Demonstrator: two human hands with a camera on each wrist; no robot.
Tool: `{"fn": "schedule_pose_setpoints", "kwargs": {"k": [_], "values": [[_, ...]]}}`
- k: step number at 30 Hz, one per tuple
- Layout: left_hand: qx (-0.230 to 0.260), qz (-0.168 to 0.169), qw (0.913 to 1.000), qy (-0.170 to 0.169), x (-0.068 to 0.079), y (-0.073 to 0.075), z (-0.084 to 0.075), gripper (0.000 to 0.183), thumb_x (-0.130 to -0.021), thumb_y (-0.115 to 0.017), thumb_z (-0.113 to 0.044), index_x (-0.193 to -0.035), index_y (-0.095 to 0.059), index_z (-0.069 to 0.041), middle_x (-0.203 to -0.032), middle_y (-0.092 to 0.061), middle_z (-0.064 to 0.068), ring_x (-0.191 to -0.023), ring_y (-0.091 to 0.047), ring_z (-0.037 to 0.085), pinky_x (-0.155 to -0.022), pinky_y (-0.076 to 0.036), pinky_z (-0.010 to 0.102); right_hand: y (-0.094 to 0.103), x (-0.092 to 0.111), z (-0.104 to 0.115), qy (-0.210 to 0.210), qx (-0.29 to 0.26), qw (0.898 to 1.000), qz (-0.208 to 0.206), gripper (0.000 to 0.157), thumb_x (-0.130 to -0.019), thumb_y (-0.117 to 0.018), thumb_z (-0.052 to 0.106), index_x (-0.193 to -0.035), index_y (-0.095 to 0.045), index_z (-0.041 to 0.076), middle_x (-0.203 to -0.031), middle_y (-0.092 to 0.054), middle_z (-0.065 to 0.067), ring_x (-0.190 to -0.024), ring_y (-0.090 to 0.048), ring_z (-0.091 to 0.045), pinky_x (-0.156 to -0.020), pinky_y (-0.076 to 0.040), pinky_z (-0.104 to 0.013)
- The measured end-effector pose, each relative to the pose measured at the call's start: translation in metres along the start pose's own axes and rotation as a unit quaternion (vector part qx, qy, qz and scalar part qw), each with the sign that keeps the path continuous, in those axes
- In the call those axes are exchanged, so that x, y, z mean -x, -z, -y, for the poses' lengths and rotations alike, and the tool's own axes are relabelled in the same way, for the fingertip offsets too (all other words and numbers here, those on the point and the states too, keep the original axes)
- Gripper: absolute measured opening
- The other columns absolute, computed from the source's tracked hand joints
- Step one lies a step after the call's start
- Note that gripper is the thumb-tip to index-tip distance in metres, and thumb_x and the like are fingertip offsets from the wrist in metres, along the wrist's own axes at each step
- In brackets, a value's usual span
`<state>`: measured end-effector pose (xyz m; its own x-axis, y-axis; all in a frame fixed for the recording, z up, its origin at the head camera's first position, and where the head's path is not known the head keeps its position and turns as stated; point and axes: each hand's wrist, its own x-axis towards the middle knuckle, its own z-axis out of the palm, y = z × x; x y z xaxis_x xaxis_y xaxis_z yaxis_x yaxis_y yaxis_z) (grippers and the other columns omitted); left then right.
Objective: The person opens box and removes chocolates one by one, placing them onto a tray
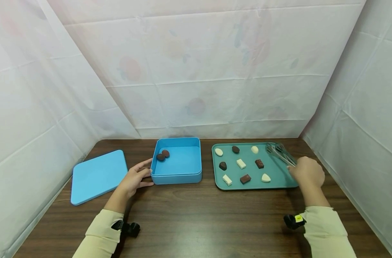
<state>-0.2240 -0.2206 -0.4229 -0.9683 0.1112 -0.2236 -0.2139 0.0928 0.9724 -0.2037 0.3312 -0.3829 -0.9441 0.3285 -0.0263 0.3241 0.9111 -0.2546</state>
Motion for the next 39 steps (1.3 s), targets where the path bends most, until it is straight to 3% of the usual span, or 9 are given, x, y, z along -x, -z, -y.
{"fn": "schedule_pose_setpoints", "kwargs": {"k": [8,16,24,32,39], "values": [[0.004,-0.009,0.9999,-0.004,-0.017,0.007,0.02,0.056,-0.098,-0.052,-0.01,-0.152,-0.036,-0.013,-0.145,-0.038,0.026,-0.125,-0.05,0.04,-0.083,-0.056,0.048,-0.002,0.006,0.004,0.031,-0.017,0.999,-0.021,0.064,-0.085,-0.069,0.041,-0.122,-0.059,-0.011,-0.11,-0.059,-0.036,-0.081,-0.06,-0.046,-0.05,-0.048,-0.045],[-0.002,-0.018,0.9998,-0.011,-0.02,0.007,0.027,0.053,-0.097,-0.053,-0.012,-0.149,-0.041,-0.018,-0.141,-0.044,0.022,-0.121,-0.054,0.036,-0.081,-0.058,0.044,-0.01,0.015,0.013,0.058,-0.031,0.997,-0.046,0.069,-0.084,-0.072,0.043,-0.125,-0.057,-0.01,-0.111,-0.058,-0.037,-0.083,-0.06,-0.047,-0.052,-0.048,-0.048],[0.002,-0.016,0.9998,-0.01,-0.02,0.007,0.025,0.054,-0.098,-0.053,-0.012,-0.15,-0.039,-0.017,-0.142,-0.043,0.023,-0.121,-0.054,0.036,-0.082,-0.057,0.045,-0.01,0.027,0.027,0.091,-0.047,0.992,-0.077,0.069,-0.082,-0.074,0.041,-0.121,-0.057,-0.013,-0.106,-0.06,-0.036,-0.078,-0.059,-0.042,-0.052,-0.048,-0.049],[0.004,-0.004,1.0,-0.003,0.002,-0.001,0.0,0.055,-0.098,-0.051,-0.008,-0.151,-0.036,-0.009,-0.143,-0.041,0.027,-0.122,-0.052,0.039,-0.089,-0.053,0.051,-0.012,0.037,0.042,0.103,-0.057,0.99,-0.08,0.077,-0.082,-0.074,0.042,-0.126,-0.053,-0.017,-0.119,-0.052,-0.041,-0.097,-0.054,-0.055,-0.069,-0.049,-0.061],[0.008,-0.006,0.9999,0.002,0.001,-0.001,0.0,0.054,-0.098,-0.051,-0.009,-0.15,-0.038,-0.01,-0.142,-0.042,0.027,-0.123,-0.052,0.039,-0.088,-0.054,0.05,-0.011,0.046,0.055,0.143,-0.068,0.983,-0.098,0.075,-0.08,-0.076,0.04,-0.126,-0.054,-0.015,-0.114,-0.054,-0.039,-0.094,-0.055,-0.052,-0.069,-0.048,-0.06]]}}
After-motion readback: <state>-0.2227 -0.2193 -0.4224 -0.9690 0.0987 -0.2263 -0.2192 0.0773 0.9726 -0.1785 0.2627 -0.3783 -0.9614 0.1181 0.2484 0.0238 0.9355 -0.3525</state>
